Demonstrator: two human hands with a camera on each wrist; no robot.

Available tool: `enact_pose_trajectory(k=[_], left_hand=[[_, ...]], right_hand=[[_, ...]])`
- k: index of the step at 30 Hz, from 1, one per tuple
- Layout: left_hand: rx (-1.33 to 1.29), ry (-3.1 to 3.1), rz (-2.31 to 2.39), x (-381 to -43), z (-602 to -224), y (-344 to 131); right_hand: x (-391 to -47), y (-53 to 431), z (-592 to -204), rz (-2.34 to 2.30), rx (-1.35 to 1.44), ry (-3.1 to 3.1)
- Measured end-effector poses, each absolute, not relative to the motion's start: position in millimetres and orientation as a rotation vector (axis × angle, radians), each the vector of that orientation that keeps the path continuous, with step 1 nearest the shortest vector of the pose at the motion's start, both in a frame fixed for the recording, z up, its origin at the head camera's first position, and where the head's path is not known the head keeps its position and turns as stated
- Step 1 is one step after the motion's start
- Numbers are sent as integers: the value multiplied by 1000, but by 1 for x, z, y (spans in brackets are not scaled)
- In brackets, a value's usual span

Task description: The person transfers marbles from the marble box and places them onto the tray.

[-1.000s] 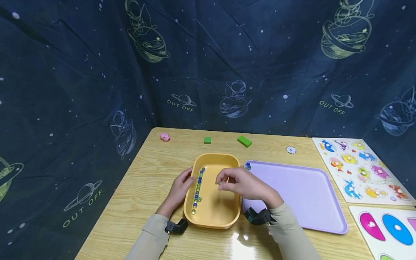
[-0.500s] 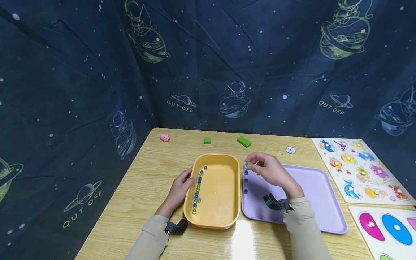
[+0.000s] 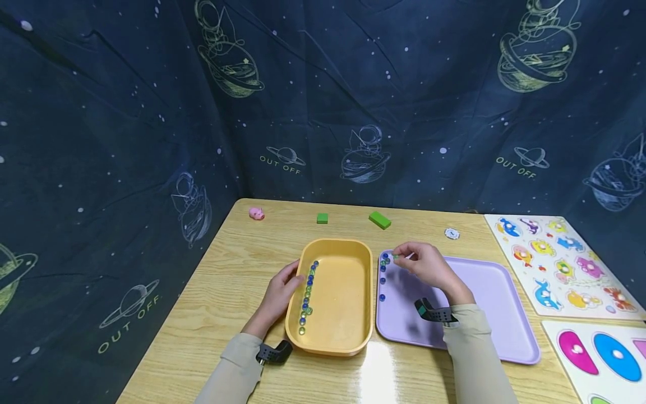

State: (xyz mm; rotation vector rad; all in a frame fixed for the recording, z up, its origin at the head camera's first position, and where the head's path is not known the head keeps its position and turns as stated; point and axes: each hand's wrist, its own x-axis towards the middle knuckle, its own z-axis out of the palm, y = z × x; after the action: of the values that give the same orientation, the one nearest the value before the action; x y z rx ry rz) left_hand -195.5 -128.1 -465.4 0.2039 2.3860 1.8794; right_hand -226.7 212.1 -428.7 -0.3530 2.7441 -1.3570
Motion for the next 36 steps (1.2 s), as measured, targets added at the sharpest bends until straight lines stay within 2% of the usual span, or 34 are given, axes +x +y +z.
enact_pose_trajectory(k=[17, 24, 31, 36], left_hand=[[211, 2386, 1880, -197, -466, -128], [171, 2376, 1915, -209, -490, -132], [203, 2359, 1886, -197, -466, -129], [210, 2372, 1885, -199, -470, -129]], right_hand=[[-238, 227, -465, -1156, -236, 2817], [-240, 226, -473, -1081, -178, 2828], [-239, 225, -469, -1073, -172, 2845], [-233, 212, -446, -1103, -241, 2889]])
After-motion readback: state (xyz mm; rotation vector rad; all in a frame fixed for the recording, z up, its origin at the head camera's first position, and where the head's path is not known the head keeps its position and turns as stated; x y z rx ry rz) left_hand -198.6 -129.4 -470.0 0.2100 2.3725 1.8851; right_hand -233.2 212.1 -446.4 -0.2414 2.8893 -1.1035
